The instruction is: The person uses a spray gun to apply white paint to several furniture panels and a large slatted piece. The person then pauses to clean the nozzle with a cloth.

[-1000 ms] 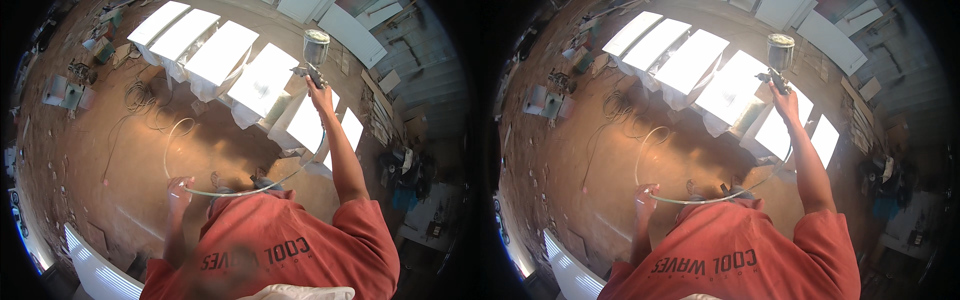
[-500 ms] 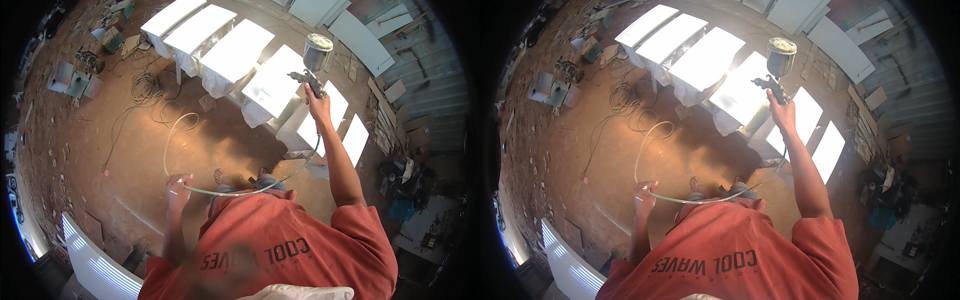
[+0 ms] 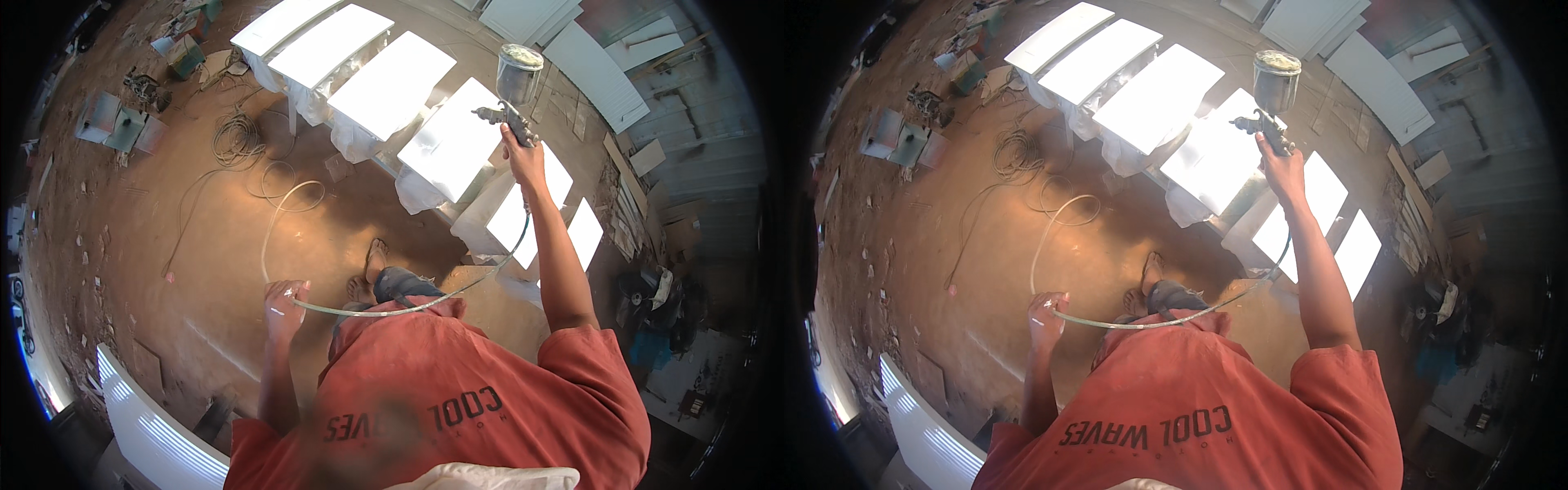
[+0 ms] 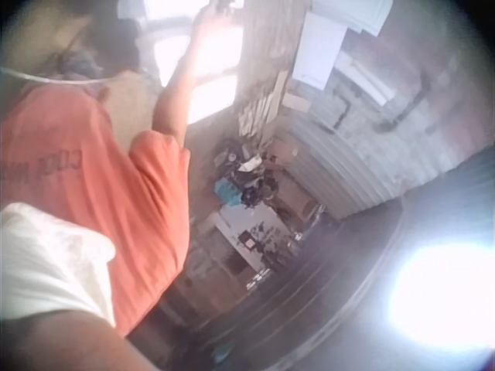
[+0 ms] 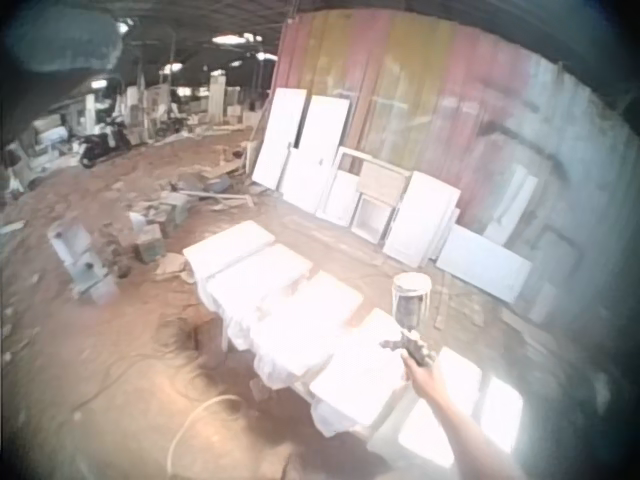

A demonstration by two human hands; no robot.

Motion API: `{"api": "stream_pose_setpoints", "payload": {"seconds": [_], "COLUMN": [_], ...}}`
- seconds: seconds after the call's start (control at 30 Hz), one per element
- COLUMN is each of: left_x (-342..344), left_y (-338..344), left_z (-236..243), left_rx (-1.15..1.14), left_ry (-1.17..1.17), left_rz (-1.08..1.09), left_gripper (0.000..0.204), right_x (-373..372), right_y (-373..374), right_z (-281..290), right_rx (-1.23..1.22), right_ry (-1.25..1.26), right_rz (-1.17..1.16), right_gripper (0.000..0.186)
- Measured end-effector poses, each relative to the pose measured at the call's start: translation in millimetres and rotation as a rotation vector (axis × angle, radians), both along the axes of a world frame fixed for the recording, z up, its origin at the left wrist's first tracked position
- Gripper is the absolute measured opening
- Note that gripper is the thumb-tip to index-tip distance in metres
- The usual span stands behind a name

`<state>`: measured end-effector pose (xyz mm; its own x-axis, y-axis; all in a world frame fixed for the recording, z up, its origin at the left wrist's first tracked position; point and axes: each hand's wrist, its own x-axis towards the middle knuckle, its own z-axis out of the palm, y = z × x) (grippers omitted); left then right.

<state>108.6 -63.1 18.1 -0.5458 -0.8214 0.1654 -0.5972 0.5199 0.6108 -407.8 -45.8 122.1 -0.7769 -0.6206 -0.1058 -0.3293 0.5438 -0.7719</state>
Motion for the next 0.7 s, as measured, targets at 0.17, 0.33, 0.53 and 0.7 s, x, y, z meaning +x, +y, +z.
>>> {"api": "stream_pose_setpoints", "payload": {"seconds": [0.17, 0.33, 0.53, 0.7], "left_x": [-3, -19, -31, -29], "left_y": [-12, -25, -59, -107], "left_z": [1, 6, 7, 8], "left_rx": [-0.023, -0.016, -0.028, -0.021], "left_ry": [-0.036, 0.006, -0.019, -0.031], "left_rz": [0.056, 0.093, 0.041, -0.045], "left_gripper": [0.012, 0.014, 0.012, 0.010], "right_x": [-47, -38, 15, 44], "right_y": [-34, -38, -19, -18], "right_z": [-9, -8, -2, 18], "right_rx": [-0.122, -0.069, 0.026, 0.081], "right_ry": [0.156, 0.134, -0.054, -0.141], "right_rz": [-0.159, -0.109, 0.080, 0.183], "right_gripper": [0.046, 0.051, 0.046, 0.046]}}
